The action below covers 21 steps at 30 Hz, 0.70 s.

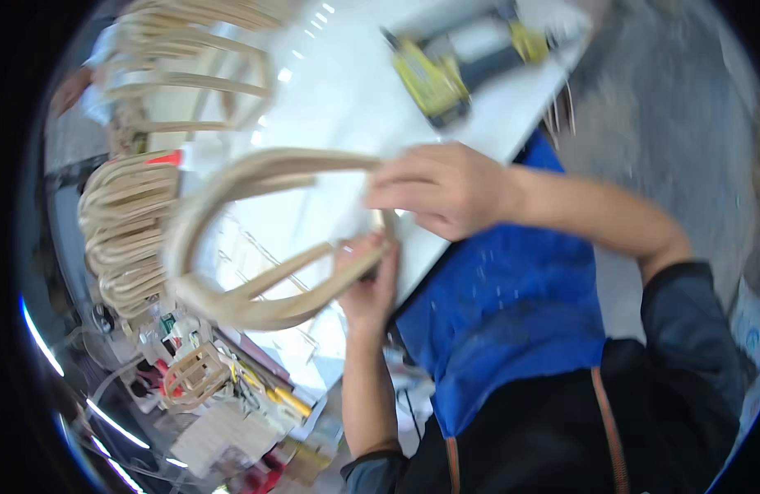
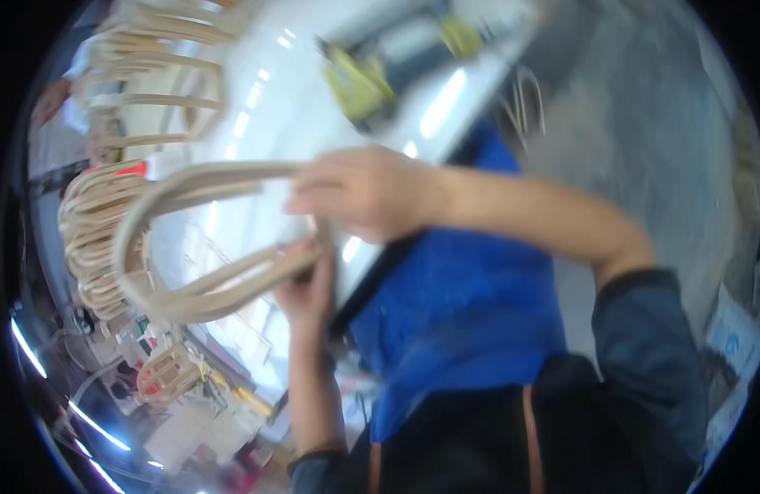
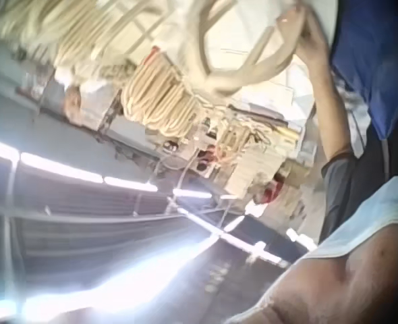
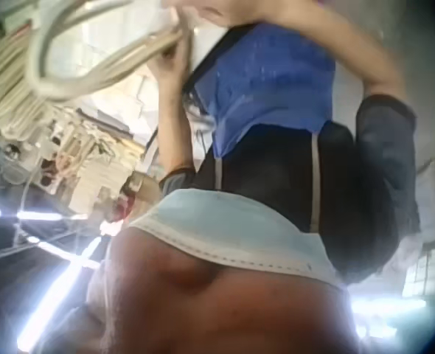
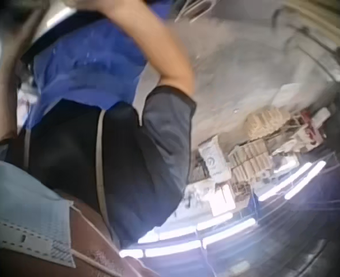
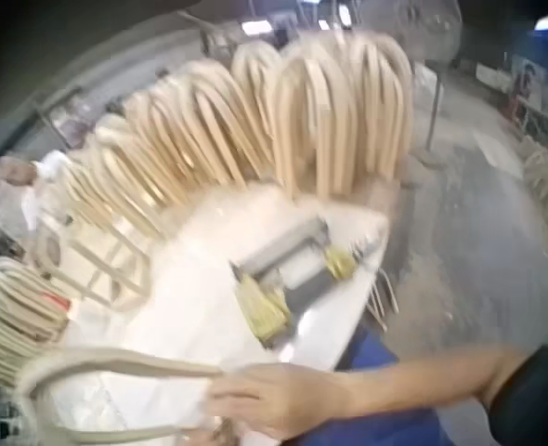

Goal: Assembling curved wooden chair backrests or frames using a pneumatic nail gun at a workbench.

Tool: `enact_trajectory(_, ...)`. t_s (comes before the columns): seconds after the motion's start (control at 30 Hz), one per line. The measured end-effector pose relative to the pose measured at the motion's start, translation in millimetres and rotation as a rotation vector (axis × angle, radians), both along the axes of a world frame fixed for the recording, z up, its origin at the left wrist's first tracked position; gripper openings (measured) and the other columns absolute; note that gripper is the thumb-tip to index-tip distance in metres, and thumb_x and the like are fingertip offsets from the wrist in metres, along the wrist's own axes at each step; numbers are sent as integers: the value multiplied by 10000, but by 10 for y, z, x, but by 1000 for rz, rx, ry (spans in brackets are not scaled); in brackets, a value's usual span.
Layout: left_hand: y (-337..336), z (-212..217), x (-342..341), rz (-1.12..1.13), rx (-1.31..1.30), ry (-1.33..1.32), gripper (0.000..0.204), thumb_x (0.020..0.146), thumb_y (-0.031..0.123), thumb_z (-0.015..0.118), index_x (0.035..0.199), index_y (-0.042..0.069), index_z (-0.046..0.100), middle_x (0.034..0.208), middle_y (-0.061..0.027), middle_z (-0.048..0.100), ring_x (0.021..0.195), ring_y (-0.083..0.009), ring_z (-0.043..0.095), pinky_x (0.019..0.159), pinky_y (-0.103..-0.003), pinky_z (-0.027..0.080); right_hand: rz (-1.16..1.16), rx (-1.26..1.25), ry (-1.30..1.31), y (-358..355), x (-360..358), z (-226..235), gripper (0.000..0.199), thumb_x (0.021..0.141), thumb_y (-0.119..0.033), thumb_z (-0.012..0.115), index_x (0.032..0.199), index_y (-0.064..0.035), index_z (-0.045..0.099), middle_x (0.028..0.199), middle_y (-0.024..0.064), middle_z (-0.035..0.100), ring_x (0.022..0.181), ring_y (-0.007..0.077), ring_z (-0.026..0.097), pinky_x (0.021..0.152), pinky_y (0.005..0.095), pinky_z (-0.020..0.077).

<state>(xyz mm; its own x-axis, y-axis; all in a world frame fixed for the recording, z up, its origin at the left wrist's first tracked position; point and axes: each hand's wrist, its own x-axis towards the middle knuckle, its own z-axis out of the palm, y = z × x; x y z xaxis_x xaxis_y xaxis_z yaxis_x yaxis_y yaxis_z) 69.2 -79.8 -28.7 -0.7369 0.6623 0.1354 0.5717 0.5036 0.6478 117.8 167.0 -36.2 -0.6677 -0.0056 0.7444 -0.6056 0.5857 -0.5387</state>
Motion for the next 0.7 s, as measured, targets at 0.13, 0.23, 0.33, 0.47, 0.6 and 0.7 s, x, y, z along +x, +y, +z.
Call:
enact_trajectory(0.13,103,64,72,13,153,-41,190,872,76,802,1042,34,728,968,-127,712,861,-280,682,753,-369,561,-318,282,16,631,361,286,468,695,68,648,1147,-48,690,1115,144,651,941,353,641,813,428,531)
enact_trajectory(0.23,22,86,81,17,211,-72,227,887,87,792,1103,46,734,996,-126,694,855,-258,707,767,-340,571,-460,381,-100,852,511,566,529,715,47,654,1239,-20,626,1173,185,609,1055,385,606,917,452,506)
enact_trajectory(0.33,-13,208,113,7,261,-77,242,881,68,778,1115,54,717,954,-115,660,818,-244,671,719,-338,549,-482,468,-292,908,535,568,613,724,32,663,1325,2,546,1222,206,575,1121,414,571,999,471,469)
enact_trajectory(0.47,-8,162,85,-50,266,-3,212,869,70,767,1069,51,699,855,-117,574,750,-278,593,694,-379,495,-461,563,-358,1039,366,335,672,738,-9,681,1387,-3,507,1194,221,599,1125,433,578,1019,480,469)
enact_trajectory(0.6,-37,228,106,-48,338,-60,207,867,81,768,1054,52,683,850,-124,567,757,-289,588,705,-388,493,-354,630,-598,1140,193,440,744,751,-80,722,1450,-30,469,1226,225,622,1170,417,586,1019,483,479)
enact_trajectory(0.7,-104,153,121,-48,272,-47,180,868,93,759,1008,49,654,871,-135,573,793,-312,595,731,-409,494,-358,715,-702,1081,143,554,685,766,-123,746,1398,-49,490,1203,216,667,1121,403,642,947,494,525)
